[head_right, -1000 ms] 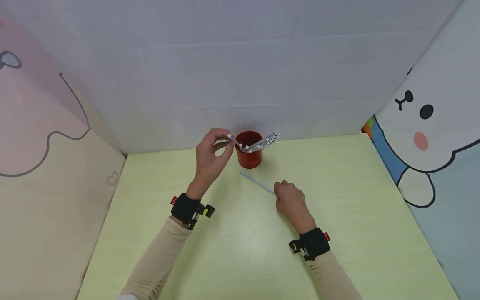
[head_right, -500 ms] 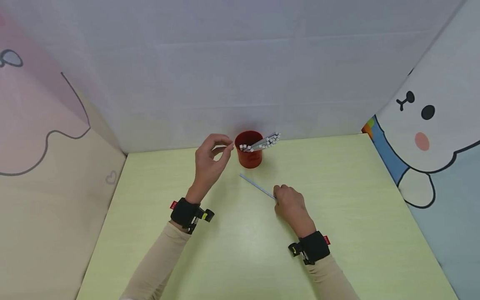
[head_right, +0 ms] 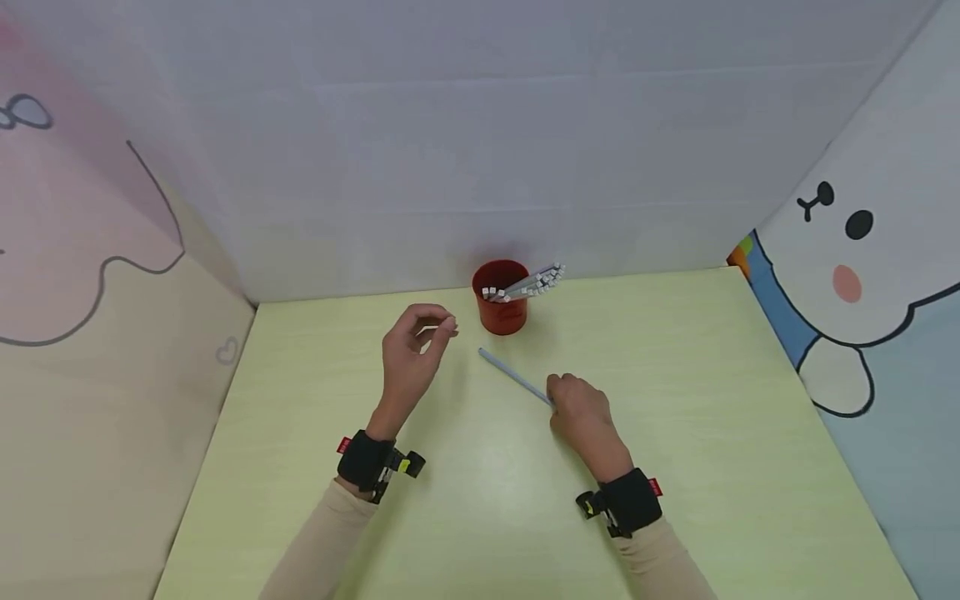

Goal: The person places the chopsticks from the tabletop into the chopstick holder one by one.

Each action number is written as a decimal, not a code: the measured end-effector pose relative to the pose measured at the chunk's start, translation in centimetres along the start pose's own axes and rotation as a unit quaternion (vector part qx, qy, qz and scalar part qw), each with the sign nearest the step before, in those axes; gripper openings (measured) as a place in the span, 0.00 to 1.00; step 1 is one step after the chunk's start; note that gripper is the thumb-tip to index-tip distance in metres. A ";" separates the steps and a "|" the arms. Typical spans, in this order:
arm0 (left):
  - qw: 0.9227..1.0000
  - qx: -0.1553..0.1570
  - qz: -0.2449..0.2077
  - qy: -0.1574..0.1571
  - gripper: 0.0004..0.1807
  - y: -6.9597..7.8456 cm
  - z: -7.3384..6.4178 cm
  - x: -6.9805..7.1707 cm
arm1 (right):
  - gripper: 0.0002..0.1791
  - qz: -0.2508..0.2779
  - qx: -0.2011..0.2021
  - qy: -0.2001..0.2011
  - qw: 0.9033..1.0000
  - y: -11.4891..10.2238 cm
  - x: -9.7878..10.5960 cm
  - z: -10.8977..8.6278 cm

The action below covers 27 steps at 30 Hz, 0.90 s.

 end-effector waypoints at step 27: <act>0.989 0.132 -0.064 0.030 0.06 -2.4 -4.9 -0.3 | 0.12 0.181 0.066 0.095 0.977 -3.4 2.9 -0.5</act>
Point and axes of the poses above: each hand's wrist, its own z-axis towards the middle knuckle, its own x-axis out of the back of the hand, y = z × x, the point moved 5 cm from there along z, towards the middle knuckle, and after that the axes turned 3 degrees about x, right-handed, at the moved point
